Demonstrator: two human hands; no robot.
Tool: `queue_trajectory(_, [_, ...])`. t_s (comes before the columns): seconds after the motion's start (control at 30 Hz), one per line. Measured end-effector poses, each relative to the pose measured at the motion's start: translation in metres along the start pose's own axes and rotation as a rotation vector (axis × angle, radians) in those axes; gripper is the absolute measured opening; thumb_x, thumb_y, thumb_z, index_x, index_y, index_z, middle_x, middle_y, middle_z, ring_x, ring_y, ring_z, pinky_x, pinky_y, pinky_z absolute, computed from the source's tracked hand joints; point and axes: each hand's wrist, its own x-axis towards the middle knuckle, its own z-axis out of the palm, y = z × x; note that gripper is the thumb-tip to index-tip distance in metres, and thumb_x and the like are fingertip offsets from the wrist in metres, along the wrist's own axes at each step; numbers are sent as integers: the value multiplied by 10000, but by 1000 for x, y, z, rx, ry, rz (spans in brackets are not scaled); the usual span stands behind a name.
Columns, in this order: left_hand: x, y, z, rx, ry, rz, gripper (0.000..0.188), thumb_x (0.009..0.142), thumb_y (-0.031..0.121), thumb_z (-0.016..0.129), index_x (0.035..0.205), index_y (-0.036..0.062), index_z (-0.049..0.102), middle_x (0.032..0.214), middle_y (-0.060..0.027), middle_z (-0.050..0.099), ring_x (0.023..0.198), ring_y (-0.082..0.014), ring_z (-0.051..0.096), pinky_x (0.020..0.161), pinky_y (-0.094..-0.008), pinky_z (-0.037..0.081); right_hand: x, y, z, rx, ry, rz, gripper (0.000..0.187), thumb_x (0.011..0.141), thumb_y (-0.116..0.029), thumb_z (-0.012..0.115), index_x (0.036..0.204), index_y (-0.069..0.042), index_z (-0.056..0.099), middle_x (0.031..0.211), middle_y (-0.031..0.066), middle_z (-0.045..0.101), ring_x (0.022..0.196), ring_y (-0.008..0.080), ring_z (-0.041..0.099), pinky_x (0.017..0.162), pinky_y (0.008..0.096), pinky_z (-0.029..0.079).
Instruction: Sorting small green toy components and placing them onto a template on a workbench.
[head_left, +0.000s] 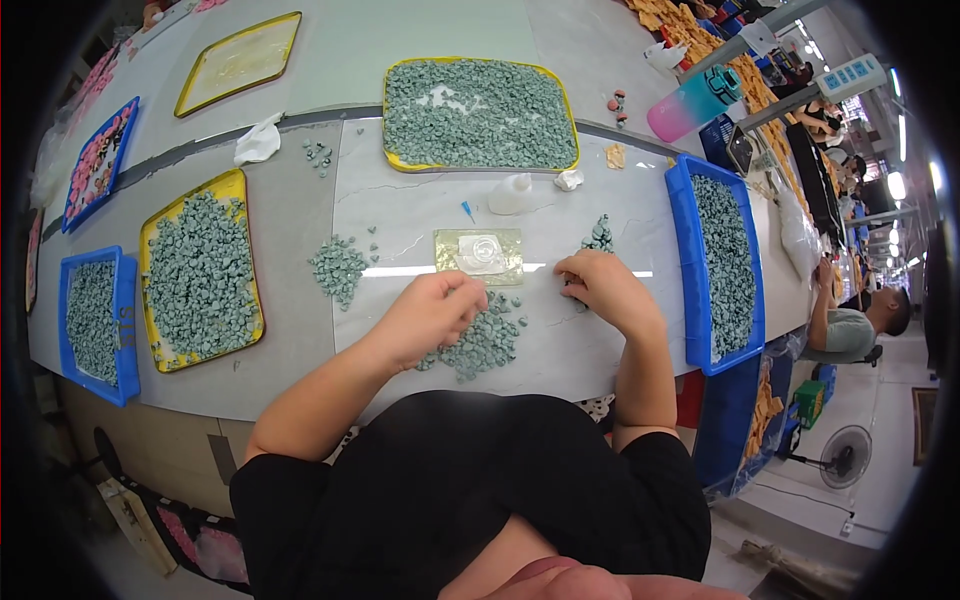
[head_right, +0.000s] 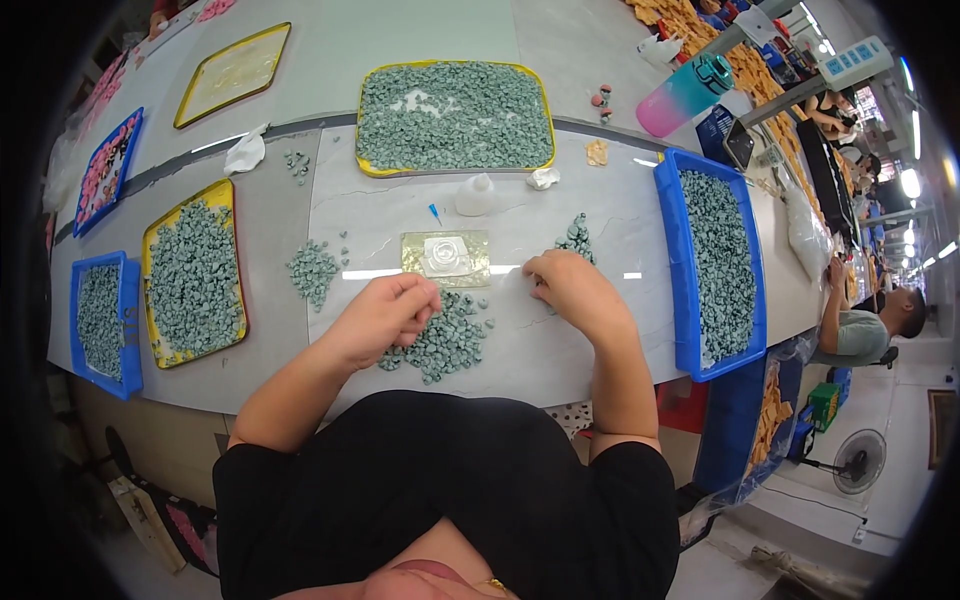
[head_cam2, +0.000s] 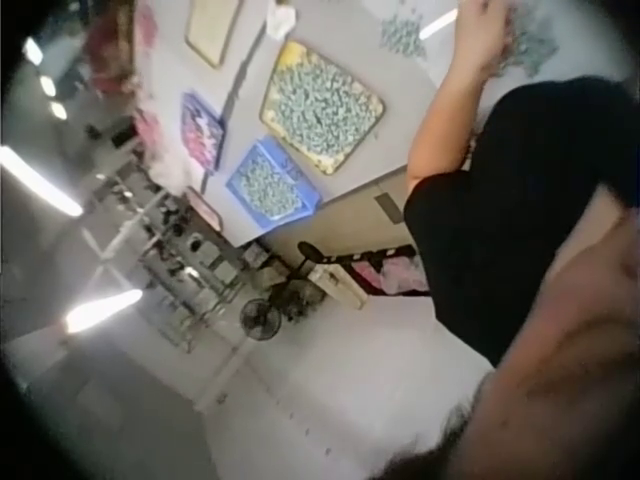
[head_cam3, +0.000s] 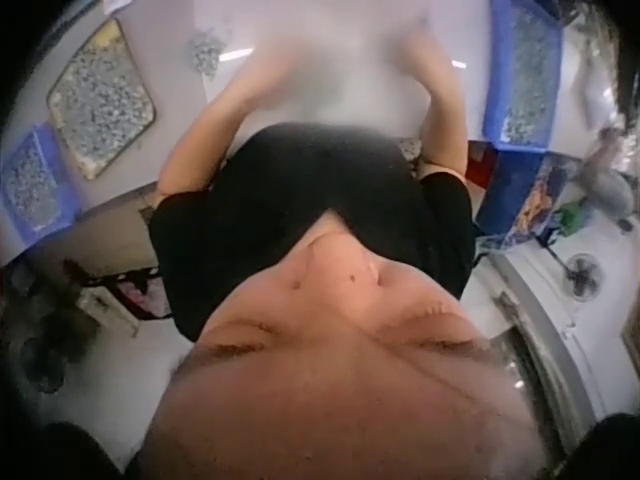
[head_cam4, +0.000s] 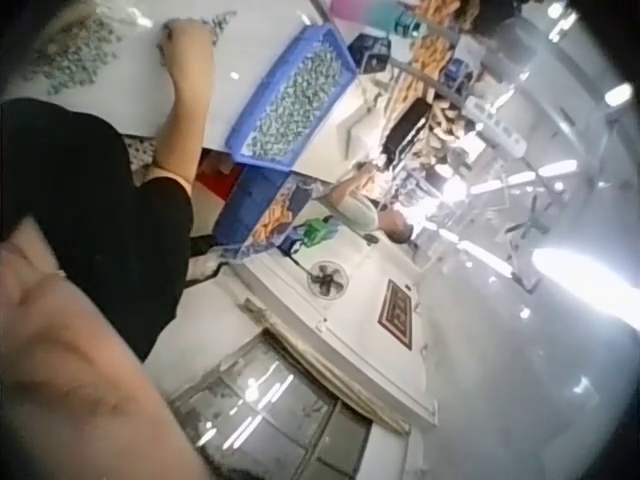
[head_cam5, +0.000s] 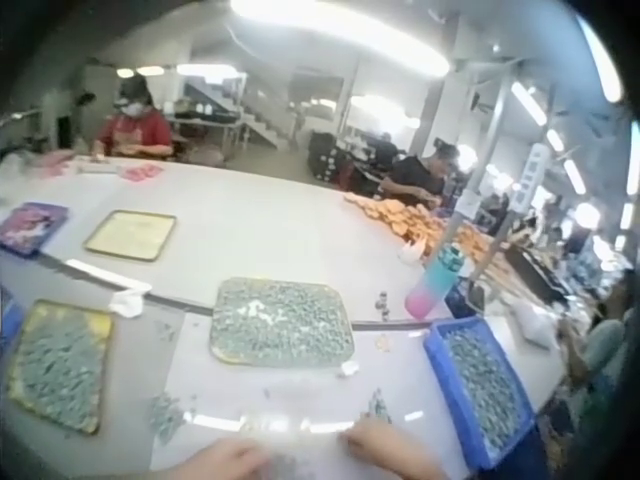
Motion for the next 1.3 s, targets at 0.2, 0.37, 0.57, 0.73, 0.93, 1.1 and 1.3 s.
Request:
queue_trajectory(0.2, [-6, 2, -9, -493, -26, 5, 123, 880, 78, 494, 959, -8, 532, 783, -26, 479, 542, -51, 332, 457, -179, 281, 3, -20, 4, 89, -53, 61, 185, 698, -24, 644, 874, 3, 592, 802, 129, 585, 782, 287, 576, 711, 348, 465])
queue_trajectory(0.37, [-6, -6, -7, -590, -84, -8, 127, 891, 85, 520, 976, -10, 525, 800, -30, 499, 536, -45, 330, 456, -171, 289, 0, -19, 9, 1, -118, 99, 160, 698, -43, 652, 842, -6, 593, 767, 126, 565, 730, 288, 561, 672, 357, 455])
queue_trajectory(0.57, [-9, -6, -5, -562, -33, -1, 150, 885, 102, 544, 978, -15, 544, 805, -26, 506, 553, -46, 349, 464, -171, 295, 4, -33, 5, 105, 55, 84, 132, 749, -19, 612, 880, -9, 600, 795, 115, 585, 707, 255, 579, 647, 325, 464])
queue_trajectory(0.73, [-14, -7, -2, -482, -65, 15, 157, 890, 104, 536, 963, -32, 559, 801, -25, 504, 572, -47, 372, 471, -176, 304, 12, -64, 8, 359, 280, -53, 176, 759, -1, 615, 933, -31, 622, 828, 98, 609, 732, 210, 593, 647, 285, 469])
queue_trajectory(0.93, [-32, -8, -12, -468, -83, 18, 185, 902, 134, 526, 953, -38, 570, 788, -15, 500, 581, -45, 381, 475, -184, 305, 19, -100, 26, 434, 340, -172, 161, 705, -53, 702, 854, -41, 639, 751, 72, 593, 680, 199, 573, 593, 268, 456])
queue_trajectory(1.1, [-50, -8, -18, -489, -130, 39, 206, 911, 163, 522, 946, -34, 573, 760, -9, 499, 565, -44, 360, 475, -186, 298, 17, -120, 42, 484, 413, -203, 205, 642, -89, 758, 810, -49, 646, 677, 55, 575, 595, 181, 537, 526, 252, 430])
queue_trajectory(1.3, [-82, -9, -41, -500, -153, 37, 205, 897, 160, 553, 950, -38, 568, 719, -4, 476, 547, -47, 344, 462, -188, 287, 20, -165, 52, 276, 573, -399, 187, 647, -74, 755, 798, -36, 652, 695, 50, 592, 593, 177, 560, 524, 250, 447])
